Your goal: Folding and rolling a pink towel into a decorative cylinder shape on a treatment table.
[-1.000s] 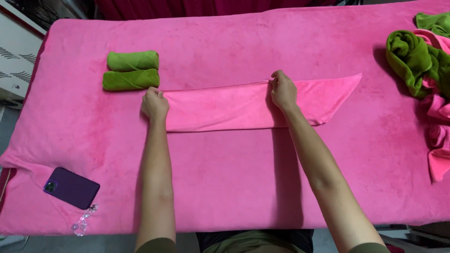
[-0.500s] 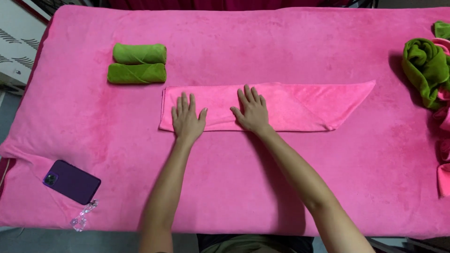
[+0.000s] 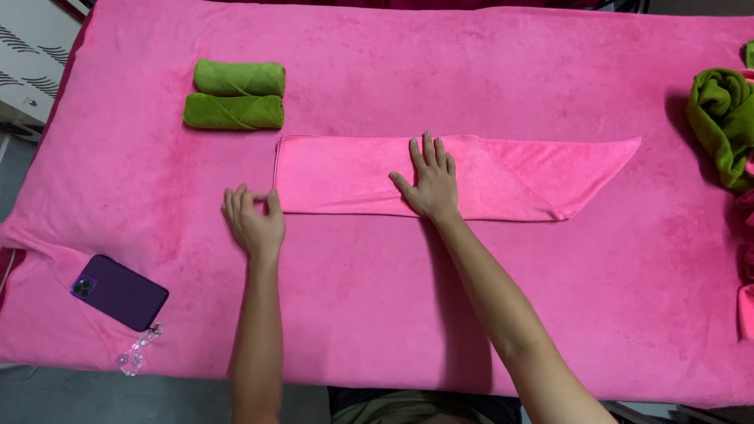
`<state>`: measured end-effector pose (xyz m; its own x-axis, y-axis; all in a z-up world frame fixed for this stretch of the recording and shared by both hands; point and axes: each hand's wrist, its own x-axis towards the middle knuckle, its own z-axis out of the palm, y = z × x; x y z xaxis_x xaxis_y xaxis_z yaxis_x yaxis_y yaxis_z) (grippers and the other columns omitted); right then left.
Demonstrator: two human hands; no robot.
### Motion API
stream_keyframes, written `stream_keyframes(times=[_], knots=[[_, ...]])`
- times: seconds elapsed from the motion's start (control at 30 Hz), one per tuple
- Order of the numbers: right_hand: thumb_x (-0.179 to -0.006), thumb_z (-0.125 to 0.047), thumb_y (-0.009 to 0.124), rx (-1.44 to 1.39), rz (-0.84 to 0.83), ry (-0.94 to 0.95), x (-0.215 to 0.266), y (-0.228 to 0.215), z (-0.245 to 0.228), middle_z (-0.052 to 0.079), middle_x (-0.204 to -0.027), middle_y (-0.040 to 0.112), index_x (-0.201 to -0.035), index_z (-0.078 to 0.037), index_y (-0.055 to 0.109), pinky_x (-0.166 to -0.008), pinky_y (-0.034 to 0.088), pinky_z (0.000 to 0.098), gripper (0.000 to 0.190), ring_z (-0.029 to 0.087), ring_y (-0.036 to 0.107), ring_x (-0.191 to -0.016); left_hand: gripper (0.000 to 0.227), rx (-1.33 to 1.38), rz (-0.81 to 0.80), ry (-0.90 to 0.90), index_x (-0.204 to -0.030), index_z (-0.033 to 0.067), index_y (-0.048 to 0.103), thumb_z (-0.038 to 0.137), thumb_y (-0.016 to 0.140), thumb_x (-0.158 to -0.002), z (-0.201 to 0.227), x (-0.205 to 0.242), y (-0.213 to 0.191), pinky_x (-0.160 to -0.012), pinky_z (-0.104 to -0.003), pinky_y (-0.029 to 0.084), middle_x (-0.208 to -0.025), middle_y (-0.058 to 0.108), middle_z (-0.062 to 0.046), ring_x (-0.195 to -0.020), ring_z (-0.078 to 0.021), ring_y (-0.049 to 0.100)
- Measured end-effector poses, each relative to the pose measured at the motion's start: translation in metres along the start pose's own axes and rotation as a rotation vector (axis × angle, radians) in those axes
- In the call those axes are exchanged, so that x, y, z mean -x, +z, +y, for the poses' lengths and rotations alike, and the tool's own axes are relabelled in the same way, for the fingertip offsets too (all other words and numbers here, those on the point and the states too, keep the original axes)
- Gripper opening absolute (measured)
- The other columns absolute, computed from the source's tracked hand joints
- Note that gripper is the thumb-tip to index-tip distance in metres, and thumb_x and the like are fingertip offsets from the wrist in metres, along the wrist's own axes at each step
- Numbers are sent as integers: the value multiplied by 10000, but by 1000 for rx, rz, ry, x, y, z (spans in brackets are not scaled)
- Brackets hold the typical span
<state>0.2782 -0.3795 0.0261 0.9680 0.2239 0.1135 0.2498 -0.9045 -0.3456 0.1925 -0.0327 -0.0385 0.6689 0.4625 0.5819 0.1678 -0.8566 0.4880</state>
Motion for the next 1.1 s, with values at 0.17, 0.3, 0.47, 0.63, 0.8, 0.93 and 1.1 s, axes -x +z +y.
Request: stream_keyframes(times=[0.17,0.3,0.47,0.63,0.8,0.93,1.1], knots=[[-992,-796,433,-7,-11,-1,-1,4,3,128,-1749,246,-1667,-193,362,-1287,156,529,908,363,197,-1613,291,106,-132,-182,-830,145,698,385,815,-944,-13,9,1,-1249,-660,193,-1439,640,-96,-1496,-445,418],[-972,-774,509,-103,-32,31,-5,11,25,110,-1756,235,-1661,-197,376,-1308,133,526,909,340,171,-1625,279,113,-123,-97,-830,168,680,374,864,-872,-11,9,-4,-1234,-647,247,-1431,619,-94,-1487,-442,430],[-972,-240,815,-466,535,-80,34,-2,129,128,-1274,716,-1254,-119,751,-1130,430,464,313,355,638,-1261,230,206,-39,-43,-862,121,666,189,886,-858,-5,11,-14,-1200,-651,287,-1377,659,-160,-1431,-507,480],[-1011,-346,816,-78,468,127,111,-68,226,93,-1243,662,-1092,-156,775,-1000,482,521,211,379,612,-1190,273,223,31,-43,-868,136,668,185,932,-821,-1,11,-13,-1209,-602,304,-1334,679,-136,-1411,-469,506],[-1047,-471,749,-158,222,252,132,-68,280,46,-1376,653,-1066,-207,799,-1027,467,579,270,393,557,-1282,287,185,8,-68,-863,158,665,250,935,-840,-3,13,-12,-1212,-623,254,-1336,676,-138,-1423,-475,485],[-1004,-311,770,-236,205,212,141,-86,256,108,-1446,638,-1052,-222,810,-1084,453,604,109,465,556,-1293,241,128,-72,-88,-843,153,687,287,883,-888,-5,14,-11,-1220,-657,209,-1378,662,-133,-1475,-463,433],[-975,-254,805,-245,228,174,142,-93,242,217,-1488,589,-1094,-149,798,-1130,412,629,158,552,510,-1320,188,118,-95,-131,-879,183,708,301,851,-909,-11,17,-5,-1223,-687,128,-1414,646,-103,-1512,-440,389]])
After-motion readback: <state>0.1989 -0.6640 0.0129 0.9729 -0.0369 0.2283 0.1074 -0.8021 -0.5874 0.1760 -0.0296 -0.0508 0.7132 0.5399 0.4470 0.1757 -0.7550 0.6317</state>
